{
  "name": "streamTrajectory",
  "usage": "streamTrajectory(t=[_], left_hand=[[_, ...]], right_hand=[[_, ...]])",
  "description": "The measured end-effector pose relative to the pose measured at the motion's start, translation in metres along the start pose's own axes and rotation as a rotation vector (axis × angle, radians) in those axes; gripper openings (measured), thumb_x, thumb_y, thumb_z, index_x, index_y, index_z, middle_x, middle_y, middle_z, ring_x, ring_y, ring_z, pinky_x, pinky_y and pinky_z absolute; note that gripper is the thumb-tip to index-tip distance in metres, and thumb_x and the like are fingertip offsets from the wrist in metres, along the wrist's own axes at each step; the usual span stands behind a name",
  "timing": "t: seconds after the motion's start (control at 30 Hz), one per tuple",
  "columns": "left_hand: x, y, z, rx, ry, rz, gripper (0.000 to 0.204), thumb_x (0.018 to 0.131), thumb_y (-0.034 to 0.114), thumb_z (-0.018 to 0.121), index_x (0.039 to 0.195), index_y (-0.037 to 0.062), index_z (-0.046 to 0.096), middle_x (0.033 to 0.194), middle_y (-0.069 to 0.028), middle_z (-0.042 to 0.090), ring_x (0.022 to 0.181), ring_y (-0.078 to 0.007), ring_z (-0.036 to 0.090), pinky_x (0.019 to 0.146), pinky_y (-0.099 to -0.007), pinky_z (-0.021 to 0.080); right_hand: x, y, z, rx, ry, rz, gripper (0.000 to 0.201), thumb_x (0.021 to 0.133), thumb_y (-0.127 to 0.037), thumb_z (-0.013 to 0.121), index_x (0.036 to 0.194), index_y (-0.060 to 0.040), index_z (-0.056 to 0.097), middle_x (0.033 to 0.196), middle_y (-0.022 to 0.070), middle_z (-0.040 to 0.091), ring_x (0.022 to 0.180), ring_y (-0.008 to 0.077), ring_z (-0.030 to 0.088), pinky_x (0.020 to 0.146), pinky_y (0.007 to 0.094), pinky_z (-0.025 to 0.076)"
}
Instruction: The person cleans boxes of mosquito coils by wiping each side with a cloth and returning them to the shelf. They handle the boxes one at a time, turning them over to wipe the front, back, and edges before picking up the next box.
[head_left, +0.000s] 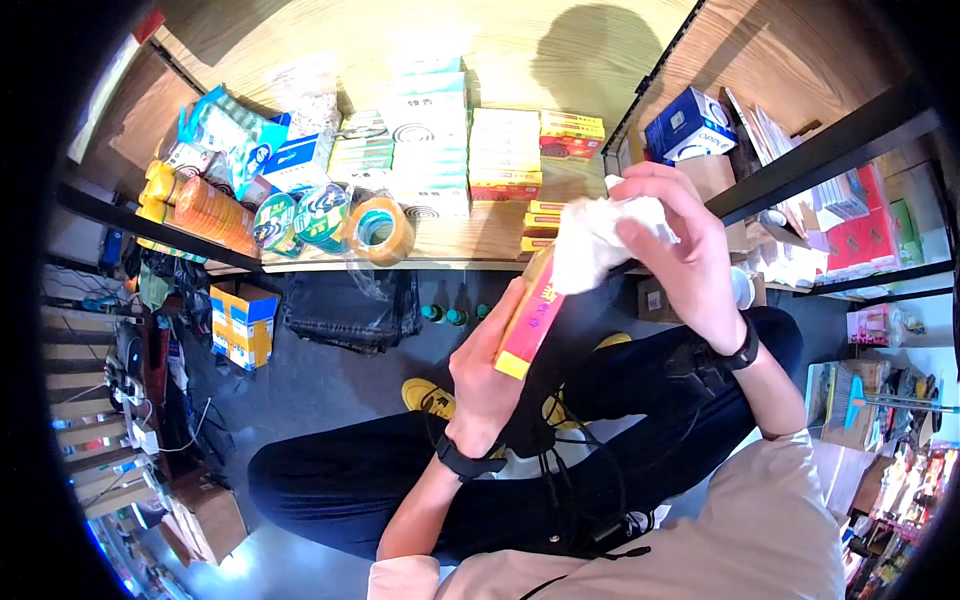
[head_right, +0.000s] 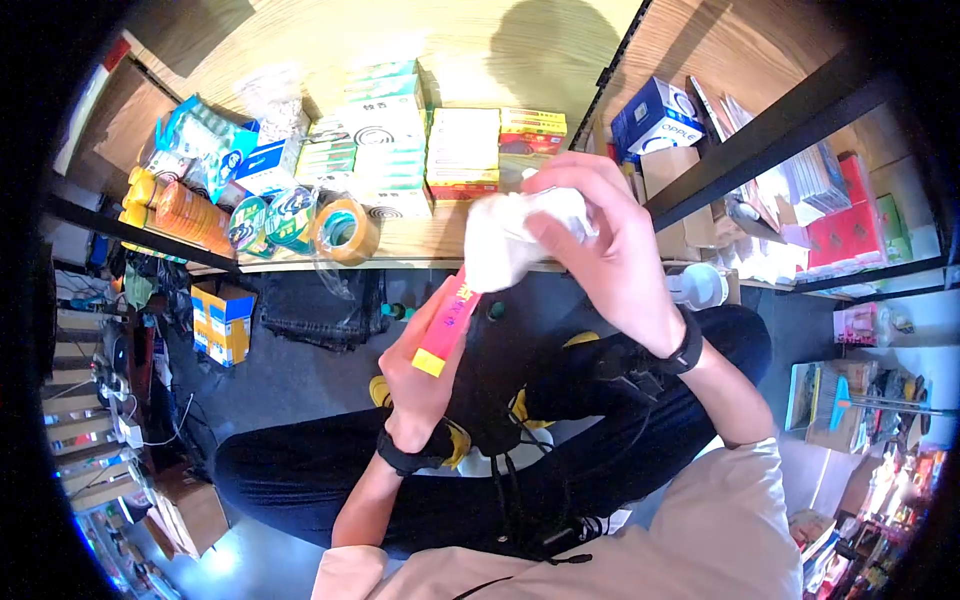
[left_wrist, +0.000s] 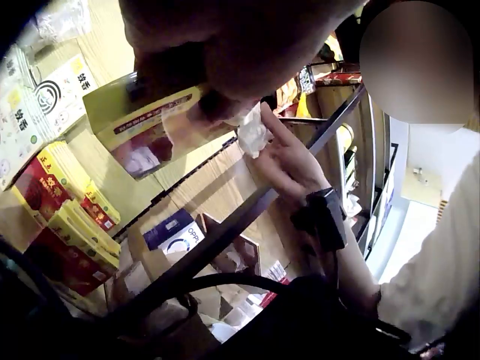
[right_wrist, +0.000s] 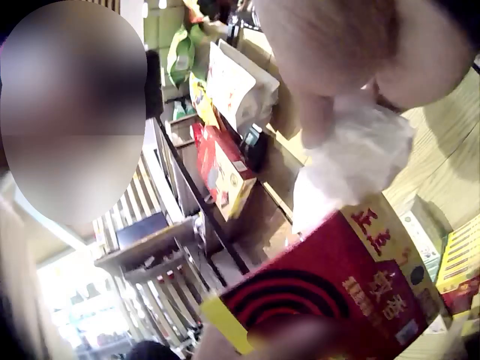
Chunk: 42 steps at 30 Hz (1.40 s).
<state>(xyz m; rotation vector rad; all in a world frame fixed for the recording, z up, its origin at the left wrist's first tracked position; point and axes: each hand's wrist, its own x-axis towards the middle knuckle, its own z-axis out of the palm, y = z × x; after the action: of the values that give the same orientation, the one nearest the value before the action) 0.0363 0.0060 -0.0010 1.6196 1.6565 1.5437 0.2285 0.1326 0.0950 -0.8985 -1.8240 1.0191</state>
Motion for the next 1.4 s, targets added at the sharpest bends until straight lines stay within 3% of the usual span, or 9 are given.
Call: streamTrajectory(t=[0.2, 0.3, 0.37, 0.47, 0.53, 0.7, 0.93, 1.13, 1.4], left_hand=[[0.001, 0.007, 0.007, 0.045, -0.072, -0.022, 0.047, 0.083, 0.0, 0.08, 0.128, 0.0013, 0.068, 0.108, -0.0189, 0.075, 0.095, -0.0311, 0.076, 0.079, -0.0336, 0.06], [-0.003, -0.002, 0.001, 0.066, -0.166, -0.053, 0.054, 0.086, 0.003, 0.079, 0.136, -0.0013, 0.061, 0.13, -0.0215, 0.068, 0.114, -0.031, 0.071, 0.094, -0.0353, 0.058], [-0.016, -0.024, 0.002, 0.11, -0.297, -0.012, 0.055, 0.084, 0.003, 0.08, 0.135, -0.0025, 0.061, 0.132, -0.0206, 0.068, 0.117, -0.0295, 0.07, 0.096, -0.0354, 0.057], [-0.025, -0.026, 0.013, -0.55, -0.078, -0.339, 0.05, 0.086, 0.004, 0.077, 0.133, -0.0033, 0.062, 0.133, -0.0189, 0.068, 0.12, -0.0308, 0.068, 0.102, -0.0372, 0.055], [-0.019, -0.028, 0.001, -0.048, -0.203, 0.017, 0.055, 0.087, 0.004, 0.077, 0.139, -0.0017, 0.06, 0.128, -0.0204, 0.07, 0.115, -0.0344, 0.07, 0.099, -0.038, 0.056], [-0.007, -0.005, 0.004, 0.015, -0.11, -0.067, 0.035, 0.083, 0.0, 0.079, 0.117, 0.0006, 0.071, 0.107, -0.0171, 0.075, 0.095, -0.0322, 0.076, 0.081, -0.0346, 0.059], [-0.024, -0.028, 0.007, -0.267, -0.153, -0.147, 0.043, 0.083, 0.004, 0.079, 0.124, 0.0005, 0.069, 0.12, -0.0184, 0.073, 0.106, -0.0284, 0.074, 0.09, -0.0358, 0.058], [-0.01, -0.002, -0.007, -0.263, -0.144, -0.279, 0.041, 0.085, -0.001, 0.079, 0.125, -0.0051, 0.068, 0.112, -0.014, 0.076, 0.098, -0.0153, 0.073, 0.089, -0.029, 0.055], [-0.015, -0.016, -0.009, -0.968, 0.012, -0.562, 0.045, 0.086, -0.009, 0.073, 0.129, -0.0013, 0.061, 0.118, -0.0103, 0.07, 0.108, -0.0157, 0.068, 0.096, -0.0329, 0.055]], right_hand=[[-0.006, 0.011, 0.01, -0.624, -0.023, -0.375, 0.03, 0.079, -0.006, 0.084, 0.106, -0.0034, 0.072, 0.098, 0.0102, 0.065, 0.09, 0.0312, 0.067, 0.073, 0.0362, 0.055], [-0.018, 0.017, 0.022, -0.403, -0.056, -0.131, 0.026, 0.081, -0.011, 0.083, 0.103, -0.0041, 0.07, 0.098, 0.0109, 0.066, 0.088, 0.0325, 0.066, 0.073, 0.038, 0.054], [-0.037, 0.017, 0.043, -0.366, -0.159, -0.293, 0.023, 0.082, -0.013, 0.079, 0.101, -0.0058, 0.067, 0.096, 0.0102, 0.064, 0.086, 0.0285, 0.066, 0.073, 0.0375, 0.054], [-0.049, 0.001, 0.056, -0.371, -0.329, -0.437, 0.024, 0.079, -0.014, 0.081, 0.1, -0.0094, 0.07, 0.091, 0.0087, 0.066, 0.082, 0.0296, 0.067, 0.07, 0.0397, 0.055], [-0.031, 0.01, 0.049, -0.453, -0.215, -0.486, 0.023, 0.075, -0.01, 0.077, 0.093, -0.0083, 0.063, 0.086, 0.0076, 0.059, 0.079, 0.0282, 0.063, 0.069, 0.0386, 0.053], [-0.008, 0.018, 0.022, -0.544, -0.088, -0.204, 0.024, 0.079, -0.01, 0.079, 0.095, -0.004, 0.062, 0.086, 0.0124, 0.06, 0.081, 0.0344, 0.063, 0.07, 0.0409, 0.054], [-0.03, 0.009, 0.038, -0.56, -0.305, -0.61, 0.026, 0.076, -0.013, 0.072, 0.101, -0.0081, 0.065, 0.093, 0.0065, 0.061, 0.081, 0.0251, 0.064, 0.067, 0.0365, 0.054], [0.019, 0.014, -0.018, -0.312, 0.119, 0.014, 0.016, 0.093, -0.012, 0.075, 0.1, 0.0003, 0.068, 0.096, 0.0091, 0.069, 0.092, 0.0178, 0.07, 0.078, 0.0303, 0.054], [-0.005, 0.0, 0.003, -0.03, -0.214, 0.079, 0.019, 0.096, -0.018, 0.072, 0.104, -0.0009, 0.068, 0.092, 0.0058, 0.066, 0.087, 0.0114, 0.062, 0.074, 0.0287, 0.048]])
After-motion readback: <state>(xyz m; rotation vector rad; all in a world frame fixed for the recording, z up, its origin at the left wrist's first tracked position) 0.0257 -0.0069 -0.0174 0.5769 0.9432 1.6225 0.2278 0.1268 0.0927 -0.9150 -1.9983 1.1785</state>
